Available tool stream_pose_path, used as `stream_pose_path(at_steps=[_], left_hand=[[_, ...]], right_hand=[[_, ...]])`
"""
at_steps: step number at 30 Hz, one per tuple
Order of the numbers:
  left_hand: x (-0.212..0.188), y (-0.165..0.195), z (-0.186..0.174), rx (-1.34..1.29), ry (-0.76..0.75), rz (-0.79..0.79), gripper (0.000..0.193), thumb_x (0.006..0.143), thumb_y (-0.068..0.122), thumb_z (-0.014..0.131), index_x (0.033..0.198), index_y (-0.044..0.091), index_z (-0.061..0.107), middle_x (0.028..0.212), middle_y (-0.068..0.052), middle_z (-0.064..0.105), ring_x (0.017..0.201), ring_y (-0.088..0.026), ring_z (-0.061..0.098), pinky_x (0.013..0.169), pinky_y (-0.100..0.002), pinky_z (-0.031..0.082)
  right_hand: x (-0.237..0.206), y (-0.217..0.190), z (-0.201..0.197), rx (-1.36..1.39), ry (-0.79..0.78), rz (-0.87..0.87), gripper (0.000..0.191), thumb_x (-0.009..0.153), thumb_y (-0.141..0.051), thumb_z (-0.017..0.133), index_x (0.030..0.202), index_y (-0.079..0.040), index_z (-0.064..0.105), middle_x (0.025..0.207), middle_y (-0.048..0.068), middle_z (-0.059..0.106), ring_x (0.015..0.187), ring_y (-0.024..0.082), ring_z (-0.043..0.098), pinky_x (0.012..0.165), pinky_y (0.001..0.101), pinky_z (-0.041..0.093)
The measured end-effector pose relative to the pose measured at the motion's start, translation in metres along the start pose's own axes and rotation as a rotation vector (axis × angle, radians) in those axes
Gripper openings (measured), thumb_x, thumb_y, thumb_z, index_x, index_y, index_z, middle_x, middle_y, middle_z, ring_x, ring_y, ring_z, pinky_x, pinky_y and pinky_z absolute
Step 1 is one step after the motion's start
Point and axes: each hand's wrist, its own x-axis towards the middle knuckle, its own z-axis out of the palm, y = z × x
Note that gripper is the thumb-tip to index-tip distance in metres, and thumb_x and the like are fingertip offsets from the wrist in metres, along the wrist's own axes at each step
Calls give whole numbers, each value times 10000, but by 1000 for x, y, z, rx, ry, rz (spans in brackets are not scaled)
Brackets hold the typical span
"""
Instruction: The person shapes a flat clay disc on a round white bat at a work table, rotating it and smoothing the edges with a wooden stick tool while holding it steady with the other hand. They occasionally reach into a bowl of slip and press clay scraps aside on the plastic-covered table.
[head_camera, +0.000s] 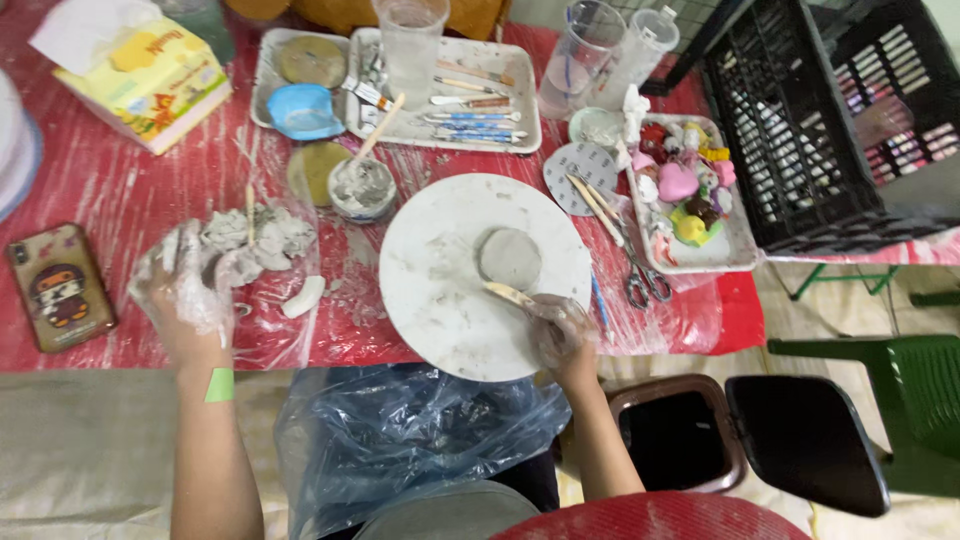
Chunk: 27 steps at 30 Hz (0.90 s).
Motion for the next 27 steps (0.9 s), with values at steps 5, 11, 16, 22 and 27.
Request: stream_pose_path(at_steps=[5, 11, 16, 22, 27], left_hand=[[-3, 39, -24, -130, 56, -25, 816, 947, 435, 694, 1530, -55, 398, 1565, -311, 326, 1433, -487, 346, 1060, -740, 191], [-44, 151, -5, -111, -379, 302, 721, 839, 522, 720, 1473, 255, 504, 1609, -24, 389, 1507, -303, 387, 1198, -697, 165], [-50, 202, 15, -332, -449, 397, 934, 806, 601, 685, 1536, 90, 406, 1602, -189, 336, 1485, -391, 264, 1103, -714, 133], [-30, 197, 17, -345, -583, 313, 851, 881, 599, 592, 1569, 149, 369, 1639, -99, 368, 1545, -272, 279, 1189, -672, 129], [-40, 224, 23, -379, -446, 440, 904, 891, 549, 616, 1560, -1, 357, 1571, -253, 362, 1468, -409, 281, 1143, -643, 141]], right_hand=[[-8, 12, -1, -1, 108, 236, 140, 951, 7, 627, 1087, -17, 647, 1028, 137, 728, 910, 244, 721, 832, 322, 564], [-5, 5, -50, -96, -110, 232, 227, 936, 5, 613, 1161, -6, 634, 1063, 135, 711, 993, 276, 713, 894, 348, 550], [20, -12, -79, -193, -387, 44, 148, 918, -97, 718, 1064, -74, 709, 1090, 66, 744, 1007, 263, 730, 876, 360, 589], [34, -44, -75, -321, -579, 56, 215, 800, -117, 750, 1013, -113, 776, 1063, 64, 745, 893, 255, 741, 769, 358, 590], [50, -43, -43, -391, -394, -60, 131, 882, -130, 730, 1006, -106, 762, 1012, 60, 729, 866, 261, 731, 729, 371, 589]])
